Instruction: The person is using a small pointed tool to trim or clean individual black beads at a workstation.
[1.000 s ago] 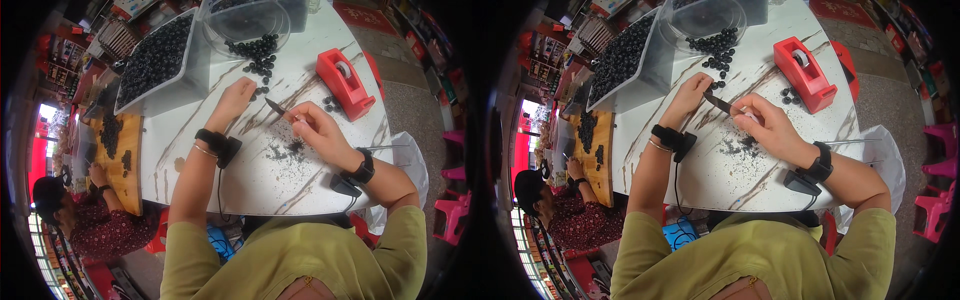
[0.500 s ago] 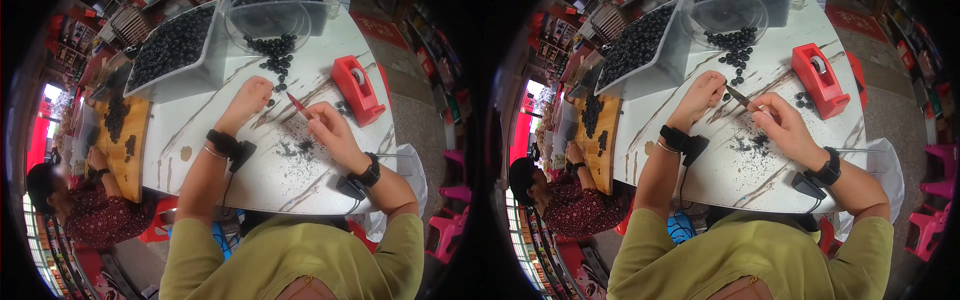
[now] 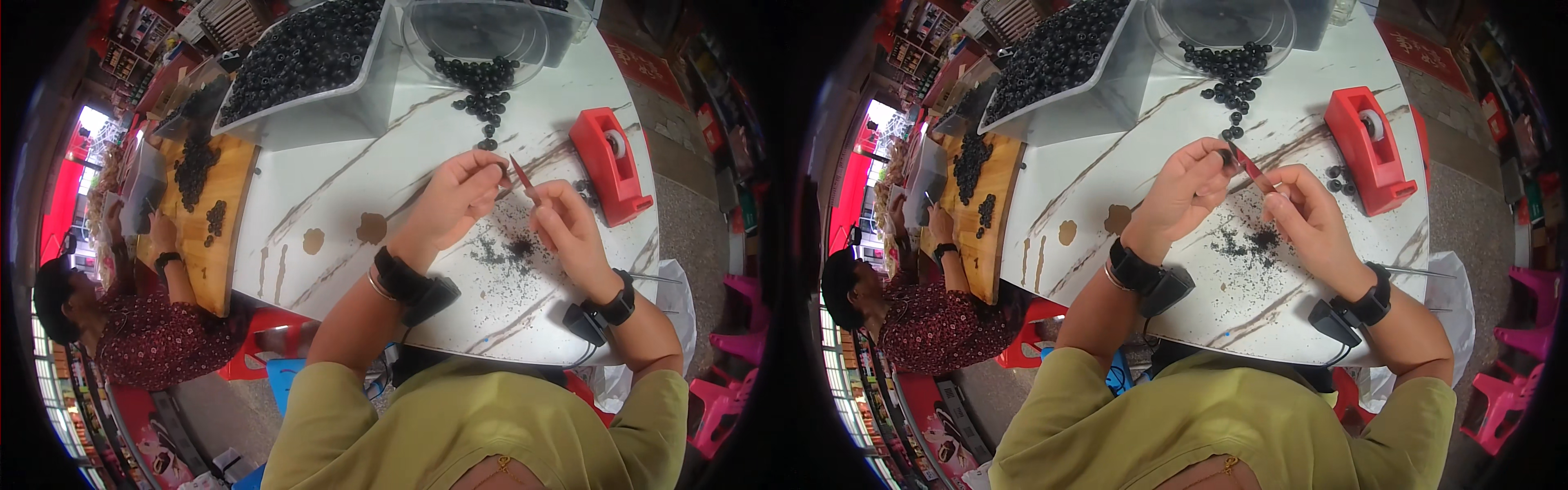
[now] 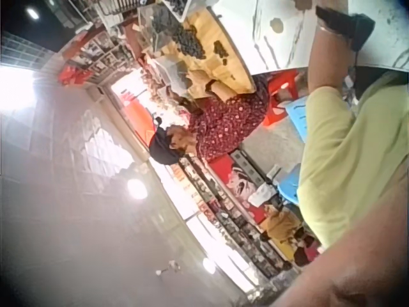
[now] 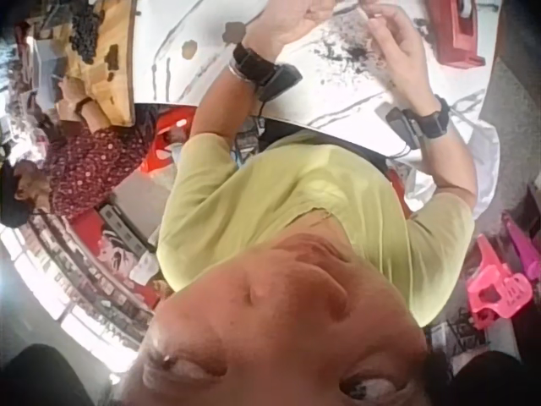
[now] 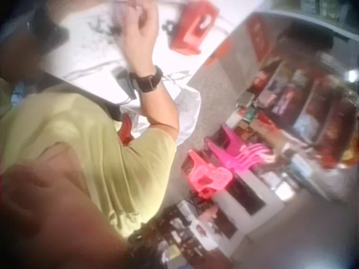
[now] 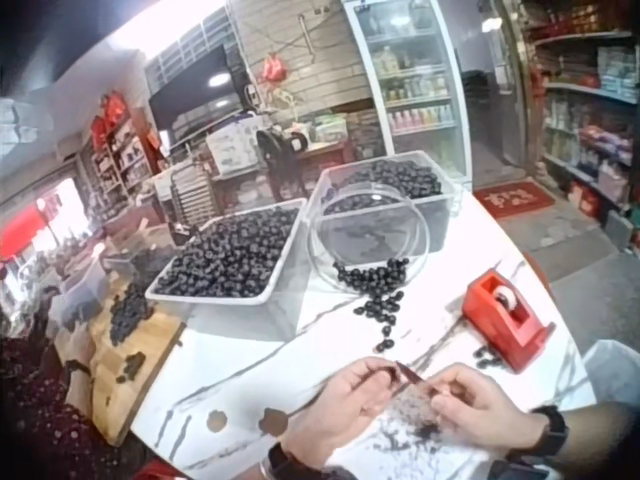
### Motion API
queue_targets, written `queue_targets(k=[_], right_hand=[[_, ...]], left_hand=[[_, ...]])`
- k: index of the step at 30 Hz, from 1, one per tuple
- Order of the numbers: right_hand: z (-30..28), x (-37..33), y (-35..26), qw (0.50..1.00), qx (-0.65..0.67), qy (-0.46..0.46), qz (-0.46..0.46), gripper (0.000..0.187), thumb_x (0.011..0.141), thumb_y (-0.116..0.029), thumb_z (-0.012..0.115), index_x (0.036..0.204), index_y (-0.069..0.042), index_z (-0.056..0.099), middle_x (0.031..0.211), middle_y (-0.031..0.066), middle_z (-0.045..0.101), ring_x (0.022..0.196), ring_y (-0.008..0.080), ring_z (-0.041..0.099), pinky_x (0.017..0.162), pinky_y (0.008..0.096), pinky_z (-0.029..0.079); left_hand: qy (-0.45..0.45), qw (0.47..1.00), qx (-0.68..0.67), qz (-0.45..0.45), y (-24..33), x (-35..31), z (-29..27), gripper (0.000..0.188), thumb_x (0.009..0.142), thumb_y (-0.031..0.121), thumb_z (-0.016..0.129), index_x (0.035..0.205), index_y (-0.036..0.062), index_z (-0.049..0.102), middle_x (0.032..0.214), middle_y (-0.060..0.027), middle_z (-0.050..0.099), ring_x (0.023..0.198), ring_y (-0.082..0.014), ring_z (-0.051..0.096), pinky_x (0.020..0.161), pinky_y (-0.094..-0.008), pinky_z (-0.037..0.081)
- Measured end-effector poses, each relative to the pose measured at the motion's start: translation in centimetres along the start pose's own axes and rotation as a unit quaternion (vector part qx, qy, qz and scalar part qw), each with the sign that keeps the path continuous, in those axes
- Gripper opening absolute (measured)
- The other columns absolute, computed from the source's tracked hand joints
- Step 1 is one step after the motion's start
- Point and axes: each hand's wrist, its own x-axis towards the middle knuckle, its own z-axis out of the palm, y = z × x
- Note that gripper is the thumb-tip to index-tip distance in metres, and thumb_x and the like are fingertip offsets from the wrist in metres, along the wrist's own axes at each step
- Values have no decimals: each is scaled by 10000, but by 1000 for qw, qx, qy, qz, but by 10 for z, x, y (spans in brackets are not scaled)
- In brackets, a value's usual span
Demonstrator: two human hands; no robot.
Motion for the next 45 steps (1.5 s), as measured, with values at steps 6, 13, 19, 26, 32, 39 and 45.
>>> queue_targets(k=[6, 13, 19, 26, 32, 39, 45], right_hand=[[-1, 2, 2, 1000, 5, 11, -10, 177, 890, -135, 432, 1044, -51, 452, 688, -24, 446, 512, 11, 345, 440, 143, 254], [-1, 2, -1, 1000, 15, 2, -11, 250, 878, -120, 448, 1115, -43, 433, 736, -20, 461, 593, 16, 404, 491, 145, 308], [-2, -4, -7, 1000, -13, -25, 7, 300, 844, -52, 476, 1138, -29, 420, 954, 25, 529, 777, 47, 460, 678, 186, 380], [-4, -4, -2, 996, -81, -11, -32, 312, 823, -36, 510, 1124, -24, 432, 987, 36, 533, 816, 56, 438, 744, 204, 360], [-5, -5, -1, 993, -111, -19, -27, 279, 830, -41, 514, 1100, -16, 448, 1008, 54, 530, 844, 74, 458, 761, 223, 369], [-5, -5, -2, 995, -84, -27, -44, 273, 833, -22, 498, 1101, -8, 446, 989, 54, 526, 902, 82, 471, 808, 240, 370], [-2, -7, -5, 993, -105, -22, -39, 298, 821, -14, 513, 1110, -9, 444, 884, 16, 477, 847, 70, 450, 767, 221, 357]], left_hand=[[-26, 999, 16, -17, -1, -4, 2, 157, 816, -4, 531, 970, 21, 516, 794, -24, 525, 555, -12, 374, 459, -134, 273], [11, 997, 67, -23, -8, -4, 3, 170, 775, -17, 574, 934, 14, 523, 805, -22, 545, 565, -22, 394, 461, -154, 283], [25, 993, 119, -7, -13, -3, 5, 111, 772, -11, 580, 847, 52, 527, 803, -21, 583, 576, -22, 435, 457, -155, 293], [6, 987, 155, 33, -14, -3, 3, 97, 772, -40, 565, 825, 40, 544, 865, -44, 600, 689, -55, 515, 579, -166, 404], [3, 985, 166, 50, -14, -3, 0, 115, 757, -66, 568, 824, 24, 545, 884, -46, 594, 809, -95, 551, 724, -205, 446], [-22, 989, 136, 49, -16, -2, -2, 140, 744, -84, 563, 842, 16, 552, 834, -41, 594, 755, -78, 550, 681, -200, 450], [-29, 984, 164, 58, -15, -1, -4, 160, 754, -81, 556, 889, 6, 556, 850, -58, 603, 753, -100, 581, 663, -211, 467]])
